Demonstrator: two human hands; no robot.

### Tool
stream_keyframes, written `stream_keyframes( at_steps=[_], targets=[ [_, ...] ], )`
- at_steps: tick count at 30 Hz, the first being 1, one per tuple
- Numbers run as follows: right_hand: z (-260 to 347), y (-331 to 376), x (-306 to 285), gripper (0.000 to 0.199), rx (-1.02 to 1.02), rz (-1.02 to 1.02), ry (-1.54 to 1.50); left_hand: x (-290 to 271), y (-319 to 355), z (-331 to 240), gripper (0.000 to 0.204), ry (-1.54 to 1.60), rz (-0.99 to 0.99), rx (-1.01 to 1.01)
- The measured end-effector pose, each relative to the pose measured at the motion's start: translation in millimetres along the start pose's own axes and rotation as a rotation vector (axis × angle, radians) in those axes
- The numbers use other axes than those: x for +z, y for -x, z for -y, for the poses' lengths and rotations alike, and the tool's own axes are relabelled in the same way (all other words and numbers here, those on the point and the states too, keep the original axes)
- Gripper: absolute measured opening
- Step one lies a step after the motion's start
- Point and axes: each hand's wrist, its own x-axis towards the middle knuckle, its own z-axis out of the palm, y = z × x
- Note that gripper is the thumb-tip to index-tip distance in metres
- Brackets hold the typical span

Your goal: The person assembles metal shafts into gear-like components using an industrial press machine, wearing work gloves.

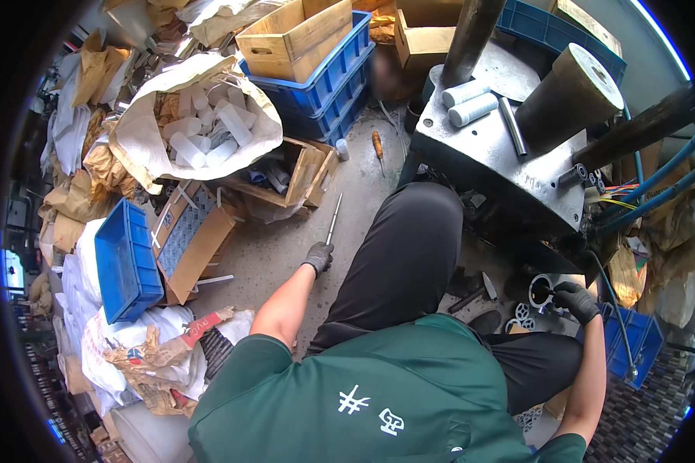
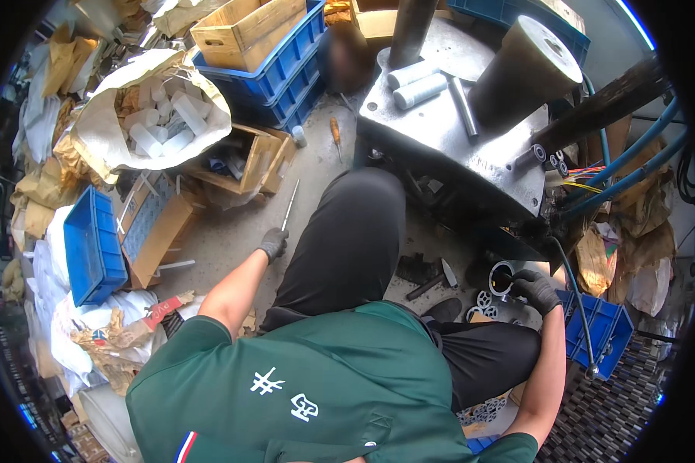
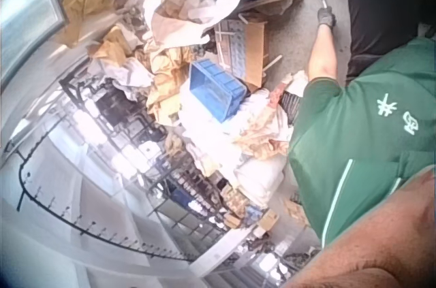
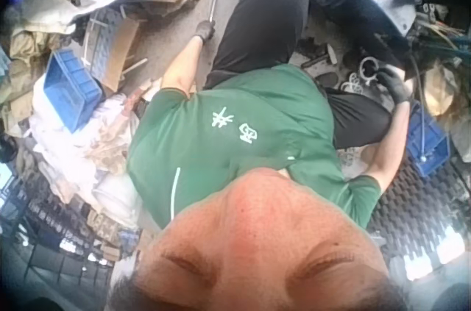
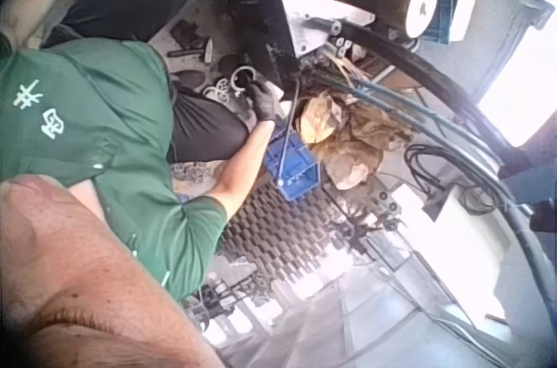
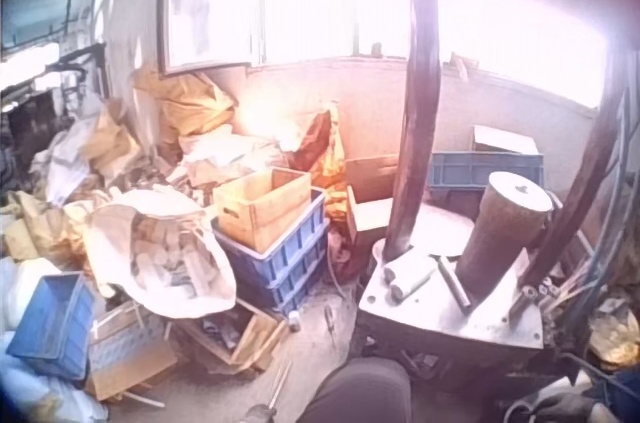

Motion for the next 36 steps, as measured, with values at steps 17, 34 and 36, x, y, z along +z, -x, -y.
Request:
stream_keyframes(
  at_steps=[17,34,36],
  targets=[
    [-29,-11,-7,0.031,0.145,-0.074,-0.021,24,25,-36,0.050,-0.967,-0.518,0.090],
    [61,21,0,0.035,-0.336,-0.192,0.588,47,43,-122,0.008,0.252,-0.104,0.625],
    [85,21,-3,0.033,-0.528,-0.257,0.568,44,90,-181,0.002,0.159,-0.078,0.872]
  ],
)
